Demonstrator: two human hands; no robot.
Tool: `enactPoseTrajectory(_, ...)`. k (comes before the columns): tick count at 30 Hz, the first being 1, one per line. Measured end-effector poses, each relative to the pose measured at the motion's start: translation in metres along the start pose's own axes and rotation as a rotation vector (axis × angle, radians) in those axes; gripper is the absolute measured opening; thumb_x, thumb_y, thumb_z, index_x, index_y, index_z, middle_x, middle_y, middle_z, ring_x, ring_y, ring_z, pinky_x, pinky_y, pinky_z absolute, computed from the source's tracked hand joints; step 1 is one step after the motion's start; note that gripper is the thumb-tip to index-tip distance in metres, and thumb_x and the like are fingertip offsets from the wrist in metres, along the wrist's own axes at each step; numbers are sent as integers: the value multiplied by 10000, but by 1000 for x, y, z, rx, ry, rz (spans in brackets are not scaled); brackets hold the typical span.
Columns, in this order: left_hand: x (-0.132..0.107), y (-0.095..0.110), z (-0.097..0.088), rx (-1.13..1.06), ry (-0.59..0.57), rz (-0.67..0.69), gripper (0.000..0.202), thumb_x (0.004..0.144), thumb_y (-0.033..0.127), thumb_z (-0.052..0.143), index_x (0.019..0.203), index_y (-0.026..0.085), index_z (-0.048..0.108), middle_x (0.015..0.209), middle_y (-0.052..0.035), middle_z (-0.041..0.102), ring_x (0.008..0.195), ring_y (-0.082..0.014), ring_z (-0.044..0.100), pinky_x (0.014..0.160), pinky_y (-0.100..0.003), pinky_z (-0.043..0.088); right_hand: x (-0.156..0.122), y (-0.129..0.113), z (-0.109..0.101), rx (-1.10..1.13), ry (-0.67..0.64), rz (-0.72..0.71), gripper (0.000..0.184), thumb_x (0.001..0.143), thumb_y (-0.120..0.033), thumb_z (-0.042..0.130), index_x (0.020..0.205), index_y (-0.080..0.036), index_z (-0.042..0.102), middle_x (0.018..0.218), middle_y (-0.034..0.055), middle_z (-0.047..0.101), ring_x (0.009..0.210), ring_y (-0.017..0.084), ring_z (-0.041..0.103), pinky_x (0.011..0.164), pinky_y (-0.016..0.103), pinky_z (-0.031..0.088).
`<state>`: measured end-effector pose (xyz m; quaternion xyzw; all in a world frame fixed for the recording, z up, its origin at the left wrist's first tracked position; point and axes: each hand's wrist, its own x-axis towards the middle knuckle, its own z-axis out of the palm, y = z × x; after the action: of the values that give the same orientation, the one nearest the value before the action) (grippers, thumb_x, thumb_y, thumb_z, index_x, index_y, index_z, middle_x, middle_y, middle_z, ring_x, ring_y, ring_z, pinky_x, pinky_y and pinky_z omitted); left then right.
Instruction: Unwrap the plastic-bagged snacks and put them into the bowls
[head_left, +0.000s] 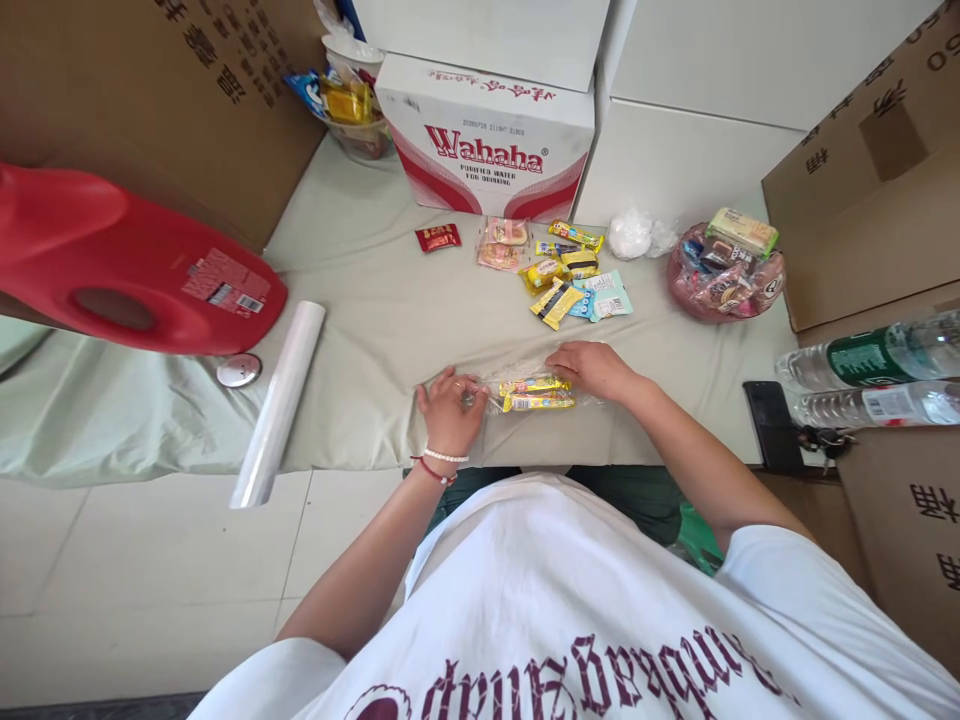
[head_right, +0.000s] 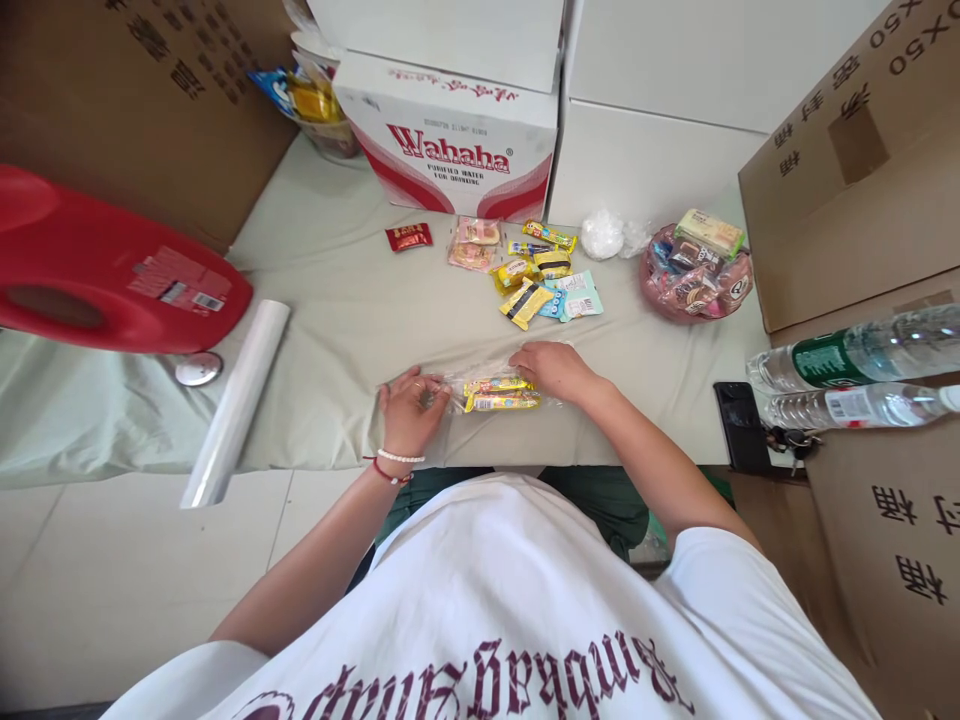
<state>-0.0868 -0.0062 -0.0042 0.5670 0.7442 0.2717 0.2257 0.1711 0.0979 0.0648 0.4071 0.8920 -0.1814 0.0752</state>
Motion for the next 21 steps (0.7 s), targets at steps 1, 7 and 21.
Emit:
enactPoseTrajectory(1,2,1,2,-4,20,-3,155,911,396,601,830,267,630,1196,-50,783,1406,-316,552,1269,-648,168,1,4,0,8,6,-5,334,1071,-258,468,1280,-229,727,1203,78,734,1078,220,655,727,280,384)
enactPoseTrajectory(7,5,-3,11,-42,114,51,106,870,347,613,808,261,608,1124,-60,783,1348,-324,588,1254,-651,174,6,29,-1,86,56,32,307,1028,-267,529,1222,-186,753,1107,104,728,979,240,648,785,304,442)
enactPoseTrajectory(21,13,3,16,71,162,78,129,826,301,672,735,234,610,1259,-149,642,1394,-377,465,1160,-572,356,77,6,-16,130,36,-107,251,998,-219,569,1073,-116,785,1150,141,718,1033,230,605,907,318,432)
